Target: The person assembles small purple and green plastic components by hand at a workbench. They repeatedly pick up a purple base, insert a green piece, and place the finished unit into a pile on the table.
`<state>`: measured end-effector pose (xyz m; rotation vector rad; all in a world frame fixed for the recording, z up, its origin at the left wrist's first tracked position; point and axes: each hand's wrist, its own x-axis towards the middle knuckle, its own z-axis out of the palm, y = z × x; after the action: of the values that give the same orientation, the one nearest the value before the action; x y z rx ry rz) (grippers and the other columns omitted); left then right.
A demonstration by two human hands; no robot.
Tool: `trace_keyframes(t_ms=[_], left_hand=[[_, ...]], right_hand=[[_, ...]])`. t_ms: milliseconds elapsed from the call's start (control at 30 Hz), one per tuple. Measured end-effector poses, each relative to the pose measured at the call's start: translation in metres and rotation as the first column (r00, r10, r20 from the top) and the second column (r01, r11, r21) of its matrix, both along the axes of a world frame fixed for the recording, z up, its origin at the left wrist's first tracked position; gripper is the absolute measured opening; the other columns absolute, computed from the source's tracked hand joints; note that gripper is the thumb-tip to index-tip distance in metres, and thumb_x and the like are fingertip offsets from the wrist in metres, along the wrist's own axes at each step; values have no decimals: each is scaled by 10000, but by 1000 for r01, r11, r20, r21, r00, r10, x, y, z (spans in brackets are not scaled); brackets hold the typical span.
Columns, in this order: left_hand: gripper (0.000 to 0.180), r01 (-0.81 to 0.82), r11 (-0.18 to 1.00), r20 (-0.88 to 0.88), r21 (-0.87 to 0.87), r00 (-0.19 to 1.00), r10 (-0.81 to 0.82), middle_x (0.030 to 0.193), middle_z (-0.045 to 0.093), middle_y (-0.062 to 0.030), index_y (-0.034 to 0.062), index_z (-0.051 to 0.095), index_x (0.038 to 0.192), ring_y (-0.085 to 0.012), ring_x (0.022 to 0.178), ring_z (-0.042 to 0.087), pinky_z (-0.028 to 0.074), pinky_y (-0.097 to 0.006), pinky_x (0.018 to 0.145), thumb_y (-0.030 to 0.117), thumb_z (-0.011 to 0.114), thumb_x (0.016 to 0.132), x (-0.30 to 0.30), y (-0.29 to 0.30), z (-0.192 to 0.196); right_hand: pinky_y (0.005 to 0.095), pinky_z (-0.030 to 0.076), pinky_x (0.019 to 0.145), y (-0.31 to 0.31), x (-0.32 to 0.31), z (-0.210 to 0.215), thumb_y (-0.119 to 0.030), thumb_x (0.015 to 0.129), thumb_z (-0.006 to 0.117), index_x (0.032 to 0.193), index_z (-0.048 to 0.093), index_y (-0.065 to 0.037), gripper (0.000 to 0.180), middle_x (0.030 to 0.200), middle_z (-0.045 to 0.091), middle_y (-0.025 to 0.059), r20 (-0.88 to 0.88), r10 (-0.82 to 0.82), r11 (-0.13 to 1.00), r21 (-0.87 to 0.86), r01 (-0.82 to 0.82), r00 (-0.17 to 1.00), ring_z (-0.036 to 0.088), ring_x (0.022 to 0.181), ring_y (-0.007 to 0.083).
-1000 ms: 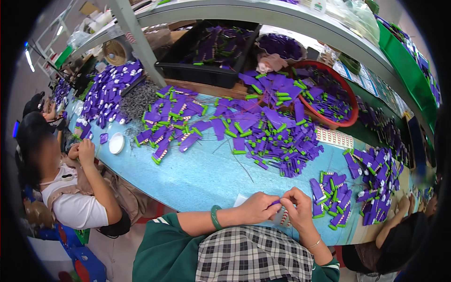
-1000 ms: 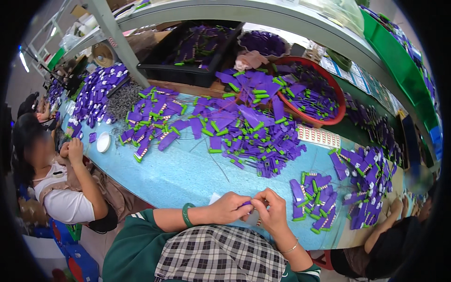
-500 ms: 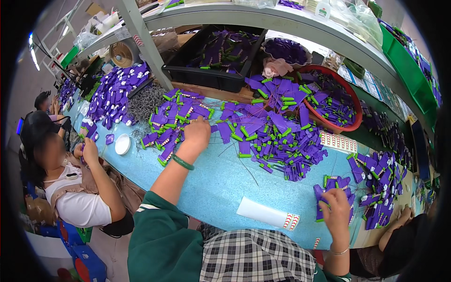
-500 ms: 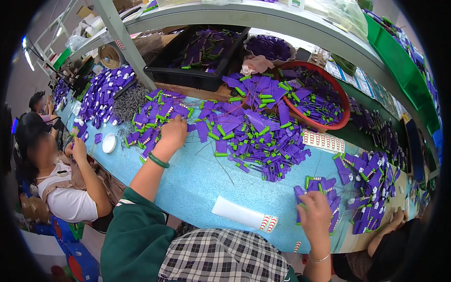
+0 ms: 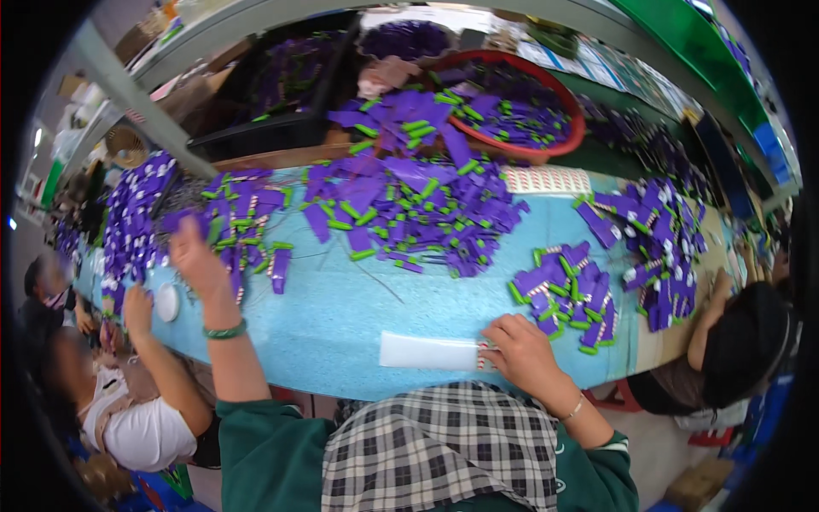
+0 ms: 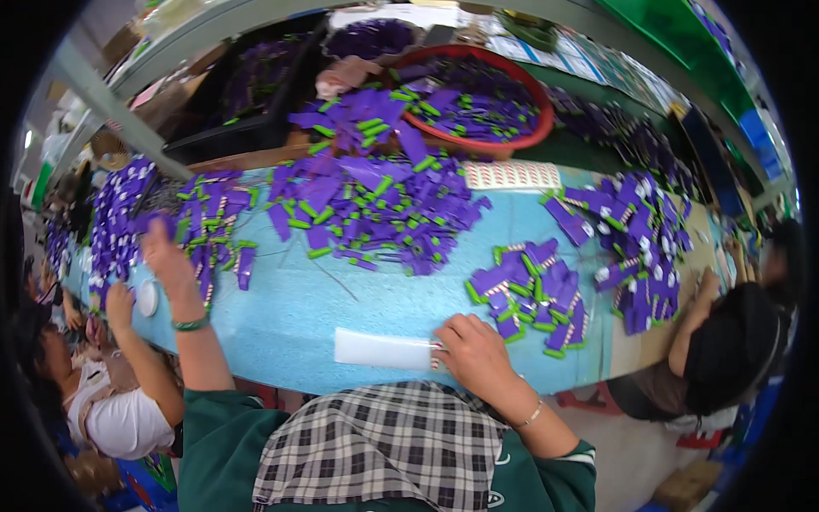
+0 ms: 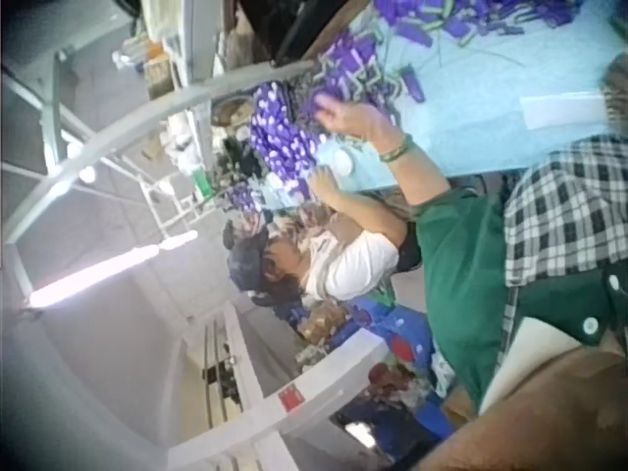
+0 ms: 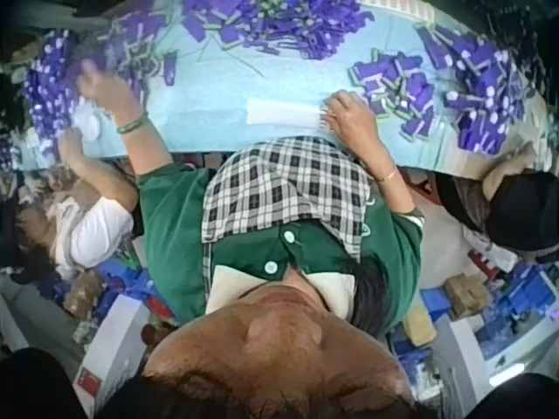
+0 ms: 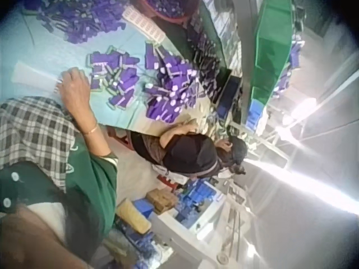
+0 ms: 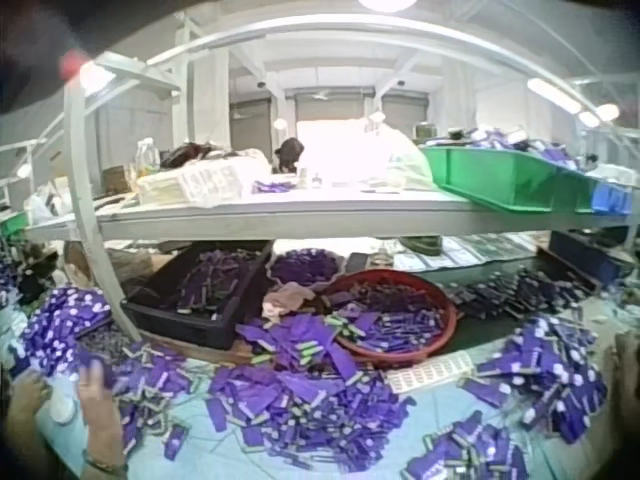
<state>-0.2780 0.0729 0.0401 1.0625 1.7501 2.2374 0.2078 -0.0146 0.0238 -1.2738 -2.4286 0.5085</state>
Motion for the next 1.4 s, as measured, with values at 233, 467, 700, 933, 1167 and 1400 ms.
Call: trace_keyframes(t_ms=[233, 467, 700, 933, 1167, 1400], left_hand=[[372, 807, 586, 225, 73, 559, -798, 643, 574, -127, 16, 528, 829, -192, 473, 528, 464, -304, 471, 302, 368, 1003, 161, -56, 54], [189, 981, -55, 666, -185, 84, -741, 945, 548, -98, 14, 382, 1145, -168, 849, 579, 547, -288, 629, 107, 362, 981, 268, -93, -52], [186, 970, -58, 643, -235, 111, -758, 975, 534, -95, 12, 384, 1149, -161, 883, 570, 549, -303, 735, 108, 357, 992, 268, -94, -64], [224, 981, -42, 684, -191, 103, -722, 930, 559, -79, -3, 462, 1146, -138, 820, 581, 548, -283, 689, 129, 426, 969, 268, -91, -64], [160, 941, -49, 574, -335, 162, -803, 774, 609, -25, -3, 614, 960, -71, 632, 566, 475, -228, 558, 131, 634, 876, 265, -86, -29], [101, 977, 105, 637, -188, 203, -744, 741, 634, -44, 13, 641, 899, -91, 593, 569, 462, -231, 528, 112, 636, 878, 257, -79, -20]], right_hand=[[350, 467, 685, -3, -13, -13, -132, 656, 742, 854, 616, -78, 240, 829, 535, 48, 55, -54, 997, -49, 57, 997, 542, 812, 233], [350, 472, 675, -1, -27, -21, -90, 676, 719, 823, 621, -87, 176, 795, 559, 35, -85, -86, 995, -51, 82, 993, 557, 776, 234], [366, 439, 664, 4, -29, -34, -60, 679, 712, 780, 611, -90, 146, 756, 583, 31, -218, -85, 996, 7, 89, 972, 560, 756, 233], [335, 434, 746, 11, -17, -16, -61, 694, 725, 809, 630, -71, 150, 761, 639, 39, -499, -132, 978, -208, 29, 857, 605, 772, 215], [306, 451, 816, 17, -19, 14, -44, 740, 700, 887, 629, -17, 165, 948, 657, 82, -553, -284, 883, -469, -11, 784, 613, 885, 195], [318, 456, 806, 17, -35, 4, -103, 762, 712, 1038, 614, -65, 296, 1215, 546, 135, -653, -256, 931, -364, 1, 713, 544, 1055, 221]])
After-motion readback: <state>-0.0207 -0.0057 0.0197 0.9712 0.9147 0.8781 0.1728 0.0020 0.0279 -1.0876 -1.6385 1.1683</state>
